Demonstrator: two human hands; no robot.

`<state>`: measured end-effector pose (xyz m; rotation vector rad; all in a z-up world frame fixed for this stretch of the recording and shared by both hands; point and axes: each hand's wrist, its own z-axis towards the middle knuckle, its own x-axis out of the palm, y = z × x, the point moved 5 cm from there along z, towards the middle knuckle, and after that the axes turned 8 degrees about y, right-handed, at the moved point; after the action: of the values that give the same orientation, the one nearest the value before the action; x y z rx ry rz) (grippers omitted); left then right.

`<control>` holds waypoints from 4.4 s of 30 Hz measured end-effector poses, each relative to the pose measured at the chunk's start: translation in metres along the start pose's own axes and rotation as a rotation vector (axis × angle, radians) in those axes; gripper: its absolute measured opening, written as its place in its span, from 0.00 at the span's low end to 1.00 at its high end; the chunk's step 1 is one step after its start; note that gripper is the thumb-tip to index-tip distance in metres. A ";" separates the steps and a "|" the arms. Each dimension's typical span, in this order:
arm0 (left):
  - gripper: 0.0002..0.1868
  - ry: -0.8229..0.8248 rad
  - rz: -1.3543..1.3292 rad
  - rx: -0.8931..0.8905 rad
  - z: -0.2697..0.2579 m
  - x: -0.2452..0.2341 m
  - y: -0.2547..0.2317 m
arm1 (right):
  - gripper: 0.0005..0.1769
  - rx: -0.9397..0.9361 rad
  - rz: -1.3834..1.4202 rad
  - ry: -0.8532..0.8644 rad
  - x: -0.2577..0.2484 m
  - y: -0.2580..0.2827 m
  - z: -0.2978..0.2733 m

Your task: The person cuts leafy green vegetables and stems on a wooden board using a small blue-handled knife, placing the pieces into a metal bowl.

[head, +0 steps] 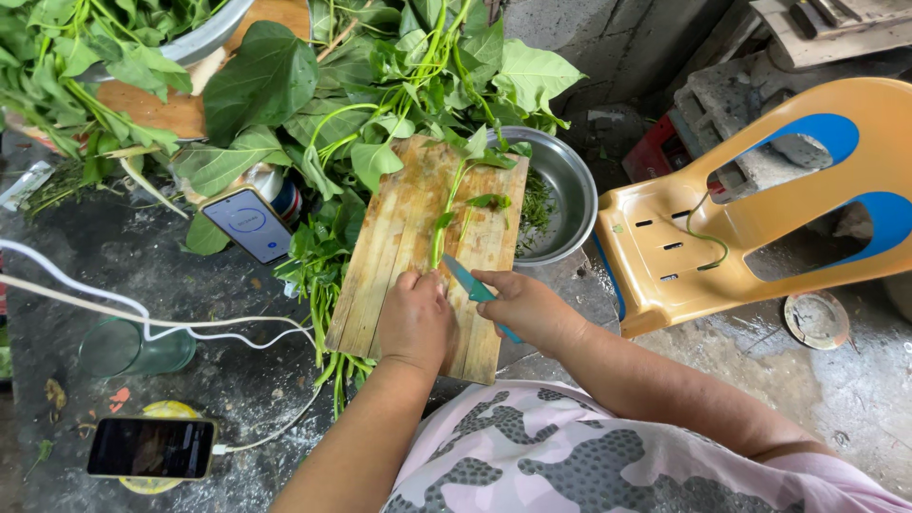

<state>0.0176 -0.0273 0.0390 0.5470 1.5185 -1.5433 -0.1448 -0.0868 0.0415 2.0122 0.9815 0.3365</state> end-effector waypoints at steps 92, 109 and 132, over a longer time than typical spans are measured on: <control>0.20 -0.043 0.064 0.029 -0.022 -0.013 0.008 | 0.36 -0.155 -0.052 -0.156 -0.013 0.014 0.017; 0.16 0.025 0.171 0.116 -0.018 -0.008 0.003 | 0.38 0.047 -0.132 -0.112 -0.013 0.036 0.004; 0.18 0.026 -0.121 -0.072 -0.020 -0.059 0.021 | 0.42 0.130 -0.992 -0.065 0.006 0.054 0.003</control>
<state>0.0603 0.0113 0.0717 0.4420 1.6463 -1.5709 -0.1112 -0.1016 0.0819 1.3916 1.8279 -0.3379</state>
